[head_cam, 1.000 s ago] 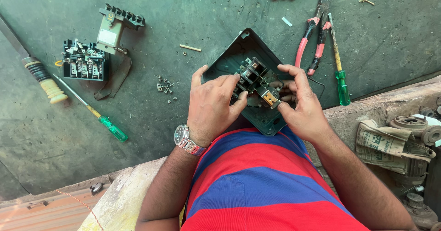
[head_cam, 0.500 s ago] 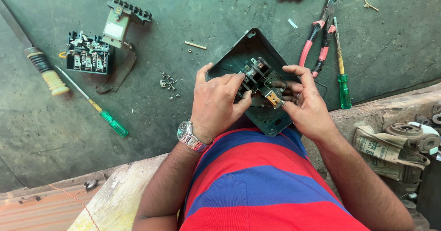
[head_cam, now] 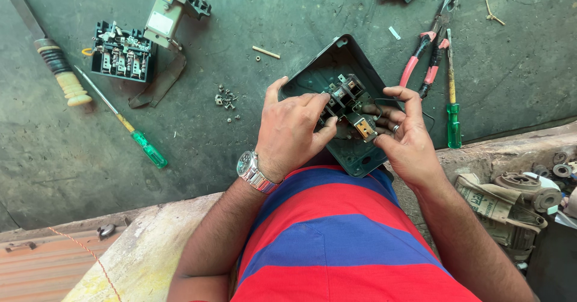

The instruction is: The person uses a screwdriver to tighten screws on an electrical component inside a black plastic housing. They repeatedly adjust the component and tighten multiple screws while holding the housing steady.

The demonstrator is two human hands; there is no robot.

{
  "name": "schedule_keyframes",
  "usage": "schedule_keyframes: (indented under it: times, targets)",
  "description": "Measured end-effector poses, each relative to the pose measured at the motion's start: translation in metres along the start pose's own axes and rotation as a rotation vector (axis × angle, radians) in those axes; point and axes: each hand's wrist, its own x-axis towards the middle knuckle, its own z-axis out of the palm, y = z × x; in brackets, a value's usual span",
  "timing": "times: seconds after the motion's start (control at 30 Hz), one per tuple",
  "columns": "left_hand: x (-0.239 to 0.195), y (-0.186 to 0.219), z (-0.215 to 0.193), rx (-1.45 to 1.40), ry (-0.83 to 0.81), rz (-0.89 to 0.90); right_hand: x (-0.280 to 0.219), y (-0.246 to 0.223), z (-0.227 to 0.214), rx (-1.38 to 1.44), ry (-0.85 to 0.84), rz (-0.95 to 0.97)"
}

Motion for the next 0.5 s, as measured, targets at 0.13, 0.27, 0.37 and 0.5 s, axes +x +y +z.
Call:
schedule_keyframes:
  times: [0.13, 0.27, 0.37, 0.5]
  targets:
    - [-0.0006, -0.0012, 0.0012, -0.005, 0.001, 0.002, 0.0003, -0.0011, 0.0005, 0.051, 0.010, 0.024]
    - [-0.0016, -0.0014, 0.0033, -0.016, 0.022, 0.006, 0.0010, -0.0041, 0.0013, 0.082, 0.021, 0.038]
    - [-0.0027, 0.0001, 0.0069, -0.013, 0.051, 0.011, 0.0014, -0.0039, 0.0016, 0.107, 0.010, 0.015]
    - [-0.0042, -0.0001, 0.0081, -0.016, 0.078, 0.032, 0.0029, -0.0020, -0.0014, 0.166, 0.008, 0.023]
